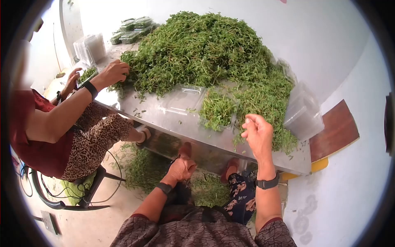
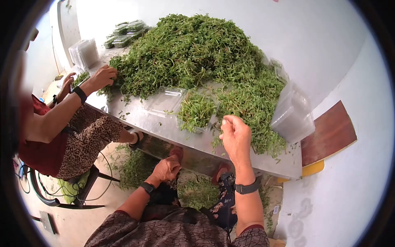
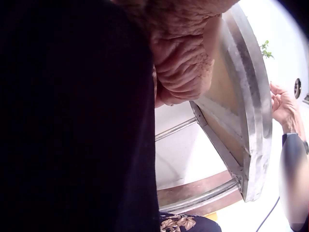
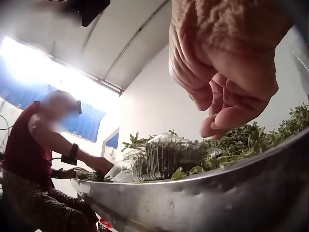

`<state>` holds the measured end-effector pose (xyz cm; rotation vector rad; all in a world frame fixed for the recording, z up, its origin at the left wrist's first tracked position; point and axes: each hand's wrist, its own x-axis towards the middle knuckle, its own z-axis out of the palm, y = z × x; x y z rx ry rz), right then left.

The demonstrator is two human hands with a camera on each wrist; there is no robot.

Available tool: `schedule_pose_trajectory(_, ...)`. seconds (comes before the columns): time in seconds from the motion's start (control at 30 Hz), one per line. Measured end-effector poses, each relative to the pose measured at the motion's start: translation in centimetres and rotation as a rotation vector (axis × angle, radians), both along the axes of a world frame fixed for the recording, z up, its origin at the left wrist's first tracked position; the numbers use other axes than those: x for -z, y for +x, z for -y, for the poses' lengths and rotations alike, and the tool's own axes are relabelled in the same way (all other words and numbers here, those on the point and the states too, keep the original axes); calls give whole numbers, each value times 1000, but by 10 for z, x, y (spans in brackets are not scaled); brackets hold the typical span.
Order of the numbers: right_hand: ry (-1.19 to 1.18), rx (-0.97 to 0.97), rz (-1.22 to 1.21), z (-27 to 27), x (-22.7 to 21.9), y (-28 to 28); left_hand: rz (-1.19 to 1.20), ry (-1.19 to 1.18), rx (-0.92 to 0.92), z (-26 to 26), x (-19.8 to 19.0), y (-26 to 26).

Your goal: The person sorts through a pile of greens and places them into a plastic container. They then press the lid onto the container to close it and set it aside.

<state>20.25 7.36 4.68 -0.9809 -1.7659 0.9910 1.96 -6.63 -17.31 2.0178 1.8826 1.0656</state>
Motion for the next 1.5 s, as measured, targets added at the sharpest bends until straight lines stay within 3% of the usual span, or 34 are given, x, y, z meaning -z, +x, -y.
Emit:
schedule_pose_trajectory(0.17, -61, 102, -68, 5, 33, 27, 2, 64, 46, 10, -17, 2)
schedule_pose_trajectory(0.23, -44, 92, -176, 4, 43, 36, 213, 67, -11, 19, -51, 8)
schedule_pose_trajectory(0.27, -49, 109, -188, 4, 42, 39, 287, 122, 59, 19, -72, 10)
schedule_pose_trajectory(0.3, -50, 86, -245, 6, 40, 40, 281, 107, 71, 17, -99, 15)
schedule_pose_trajectory(0.37, -58, 70, -312, 12, 41, 41, 269, 342, 181, 5, -157, 27)
schedule_pose_trajectory(0.4, -48, 86, -358, 13, 41, 41, 266, 317, 206, 2, -183, 33)
schedule_pose_trajectory(0.53, -21, 103, -458, 15, 46, 42, 151, 365, 258, -42, -237, 56)
schedule_pose_trajectory(0.77, 42, 60, -468, 16, 50, 42, -276, 237, 233, -130, -231, 84)
schedule_pose_trajectory(0.87, -7, 61, -423, 17, 47, 42, -524, 25, 179, -155, -224, 95)
schedule_pose_trajectory(1.03, 7, 59, -412, 14, 50, 42, -653, 190, 216, -180, -201, 91)
schedule_pose_trajectory(1.13, 15, 53, -416, 13, 54, 40, -455, 258, 156, -186, -210, 82)
schedule_pose_trajectory(1.2, 23, 43, -415, 12, 54, 40, 64, 206, 133, -185, -226, 73)
schedule_pose_trajectory(1.23, 24, 37, -417, 11, 56, 39, 62, 207, 128, -179, -235, 71)
schedule_pose_trajectory(1.3, 85, 72, -409, 8, 62, 36, 625, 159, 113, -171, -251, 65)
schedule_pose_trajectory(1.43, 3, 34, -412, 13, 53, 39, 858, 252, 244, -162, -261, 45)
schedule_pose_trajectory(1.5, -6, 53, -402, 14, 51, 38, 854, 266, 257, -152, -269, 36)
